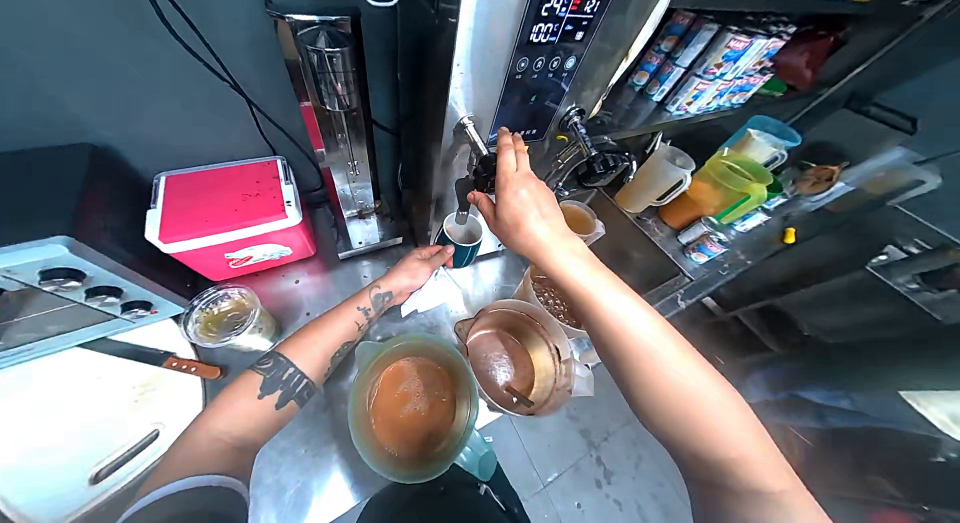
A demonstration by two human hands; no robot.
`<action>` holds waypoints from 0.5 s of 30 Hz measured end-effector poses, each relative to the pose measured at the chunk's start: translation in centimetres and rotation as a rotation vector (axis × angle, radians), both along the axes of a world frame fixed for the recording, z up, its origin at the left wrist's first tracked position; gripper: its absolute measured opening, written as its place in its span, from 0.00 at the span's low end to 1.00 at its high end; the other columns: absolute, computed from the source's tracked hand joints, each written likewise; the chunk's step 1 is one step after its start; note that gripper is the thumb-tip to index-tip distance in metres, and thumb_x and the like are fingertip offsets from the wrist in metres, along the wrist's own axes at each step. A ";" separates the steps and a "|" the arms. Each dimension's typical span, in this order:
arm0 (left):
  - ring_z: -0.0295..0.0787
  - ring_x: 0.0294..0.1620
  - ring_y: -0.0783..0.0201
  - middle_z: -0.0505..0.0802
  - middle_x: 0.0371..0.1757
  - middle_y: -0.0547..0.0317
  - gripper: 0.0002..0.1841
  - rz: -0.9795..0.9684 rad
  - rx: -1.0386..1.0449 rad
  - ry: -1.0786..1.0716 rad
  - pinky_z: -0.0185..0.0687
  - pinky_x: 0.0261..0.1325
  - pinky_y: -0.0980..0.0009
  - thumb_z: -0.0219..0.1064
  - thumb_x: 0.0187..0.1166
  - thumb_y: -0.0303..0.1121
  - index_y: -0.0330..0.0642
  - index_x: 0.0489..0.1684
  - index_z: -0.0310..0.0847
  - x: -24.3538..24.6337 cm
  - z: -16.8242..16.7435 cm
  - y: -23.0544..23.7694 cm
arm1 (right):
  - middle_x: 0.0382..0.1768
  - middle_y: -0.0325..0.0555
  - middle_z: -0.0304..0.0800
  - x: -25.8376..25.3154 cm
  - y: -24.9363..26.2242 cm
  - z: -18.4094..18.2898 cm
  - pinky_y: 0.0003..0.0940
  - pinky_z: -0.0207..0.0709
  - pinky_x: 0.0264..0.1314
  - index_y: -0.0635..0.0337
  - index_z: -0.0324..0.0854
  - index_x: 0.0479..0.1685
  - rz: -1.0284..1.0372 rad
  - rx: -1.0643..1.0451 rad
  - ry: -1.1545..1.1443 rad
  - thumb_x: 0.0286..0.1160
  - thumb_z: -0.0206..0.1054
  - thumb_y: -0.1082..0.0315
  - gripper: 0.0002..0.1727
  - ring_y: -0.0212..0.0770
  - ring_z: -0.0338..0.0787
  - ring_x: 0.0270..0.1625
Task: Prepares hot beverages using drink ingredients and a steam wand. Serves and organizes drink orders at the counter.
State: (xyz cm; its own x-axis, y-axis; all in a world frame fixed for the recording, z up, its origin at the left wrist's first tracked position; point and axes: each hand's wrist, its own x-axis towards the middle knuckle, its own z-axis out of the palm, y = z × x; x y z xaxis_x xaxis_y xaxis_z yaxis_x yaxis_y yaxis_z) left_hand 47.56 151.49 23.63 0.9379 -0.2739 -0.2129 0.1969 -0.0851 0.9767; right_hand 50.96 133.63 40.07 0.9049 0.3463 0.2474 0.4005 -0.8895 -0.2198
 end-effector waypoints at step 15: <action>0.81 0.31 0.64 0.85 0.34 0.55 0.23 0.024 0.108 -0.055 0.80 0.35 0.65 0.53 0.91 0.54 0.44 0.44 0.84 0.1 -0.1 0.1 | 0.91 0.66 0.50 0.0 0.1 0.0 0.54 0.88 0.55 0.63 0.39 0.95 -0.005 -0.017 0.000 0.79 0.70 0.49 0.53 0.60 0.91 0.61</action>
